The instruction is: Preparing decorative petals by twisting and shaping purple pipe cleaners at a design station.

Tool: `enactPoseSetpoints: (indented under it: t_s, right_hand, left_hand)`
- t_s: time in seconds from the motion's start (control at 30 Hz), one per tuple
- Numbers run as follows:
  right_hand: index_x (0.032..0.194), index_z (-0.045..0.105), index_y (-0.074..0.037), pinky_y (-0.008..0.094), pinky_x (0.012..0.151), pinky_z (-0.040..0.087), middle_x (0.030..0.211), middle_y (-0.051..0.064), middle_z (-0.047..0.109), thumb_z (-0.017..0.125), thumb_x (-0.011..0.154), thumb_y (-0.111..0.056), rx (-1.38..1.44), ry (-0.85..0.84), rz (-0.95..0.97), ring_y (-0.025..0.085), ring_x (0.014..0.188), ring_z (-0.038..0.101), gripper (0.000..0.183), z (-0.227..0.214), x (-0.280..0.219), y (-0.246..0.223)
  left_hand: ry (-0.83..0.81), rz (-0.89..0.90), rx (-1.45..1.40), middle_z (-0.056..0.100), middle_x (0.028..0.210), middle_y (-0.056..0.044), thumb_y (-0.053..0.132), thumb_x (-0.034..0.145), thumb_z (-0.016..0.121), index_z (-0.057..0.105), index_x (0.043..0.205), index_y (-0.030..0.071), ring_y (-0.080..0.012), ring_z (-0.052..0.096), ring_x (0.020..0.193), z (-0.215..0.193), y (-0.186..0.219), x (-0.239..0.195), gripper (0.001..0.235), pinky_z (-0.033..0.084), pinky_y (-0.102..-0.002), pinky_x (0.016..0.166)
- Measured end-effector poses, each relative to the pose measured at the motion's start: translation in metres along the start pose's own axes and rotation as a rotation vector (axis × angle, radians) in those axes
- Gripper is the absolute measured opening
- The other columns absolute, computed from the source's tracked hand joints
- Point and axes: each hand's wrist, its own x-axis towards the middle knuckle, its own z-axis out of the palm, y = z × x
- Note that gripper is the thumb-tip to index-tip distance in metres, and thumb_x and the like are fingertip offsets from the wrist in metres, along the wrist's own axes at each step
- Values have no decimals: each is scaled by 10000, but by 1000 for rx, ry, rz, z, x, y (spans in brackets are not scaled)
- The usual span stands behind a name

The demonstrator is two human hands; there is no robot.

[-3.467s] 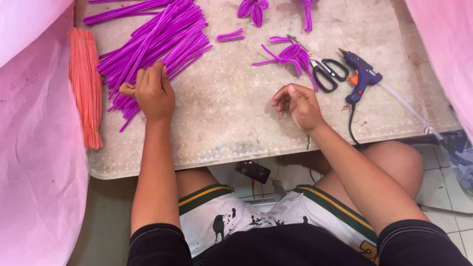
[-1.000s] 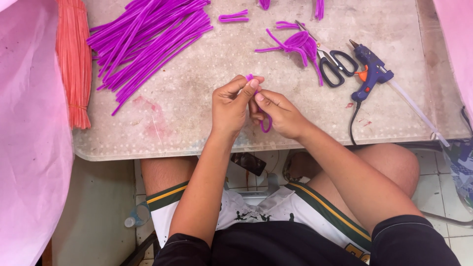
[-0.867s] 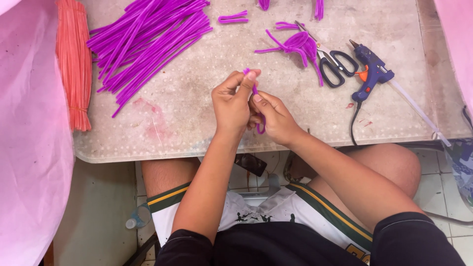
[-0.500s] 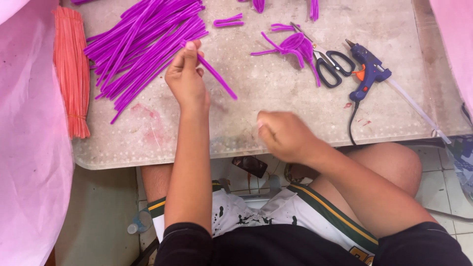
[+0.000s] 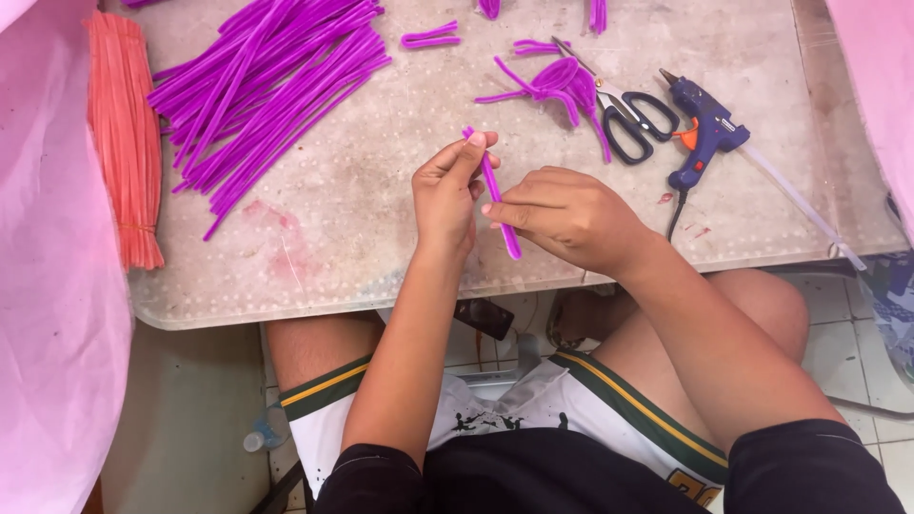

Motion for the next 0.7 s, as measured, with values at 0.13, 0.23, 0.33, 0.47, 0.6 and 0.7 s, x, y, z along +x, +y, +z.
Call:
enactPoseSetpoints:
  t_s: [0.13,0.23,0.33,0.47,0.6,0.7]
  right_hand:
    - [1106,757,-5,406,760,595,977,131,747,671,992,-37,192,-51,96,317,875,721,146,5,-10,8]
    - [1097,762,-2,420,778,593,963,139,744,682,983,-50,169,-98,102,326,881,720,147,9,-11,10]
    - [1132,770,-37,431,740,562,932,118,698,685,1010,-134,72,-55,51,321,848,687,178,12,-9,12]
    - [1076,782,11,402,632,537,879,117,703,682,1004,-61,87,87,-49,291,707,637,143,8,2,-2]
    - [994,797,8,377,606,517,840,110,721,657,1014,-74,-29,102,-177,279,674,632,164,11,12,-18]
    - [958,791,-12,353,600,501,841,92,705,646,1019,-69,-56,109,-226,256,675,618,167,19,8,-18]
  left_hand:
    - [-39,28,40,697,727,-92,227,963,751,804,1030,56,-60,578,660,-7,3,1,191,343,-163,502]
    - [-68,57,79,701,738,-88,233,949,774,812,1038,78,-69,618,695,-11,11,-3,183,365,-156,523]
    - [-75,70,75,717,741,-83,188,938,777,812,1015,52,-69,622,699,-13,18,-5,161,385,-149,556]
    - [-23,53,-18,717,751,-70,185,955,755,803,1011,35,-75,644,695,-22,16,1,167,375,-152,550]
    - [15,11,-38,712,731,-90,189,957,747,803,1001,31,-89,655,674,-24,17,-1,173,372,-164,538]
    - [19,1,-28,699,709,-104,176,947,759,803,994,25,-95,645,653,-24,21,-5,164,373,-164,530]
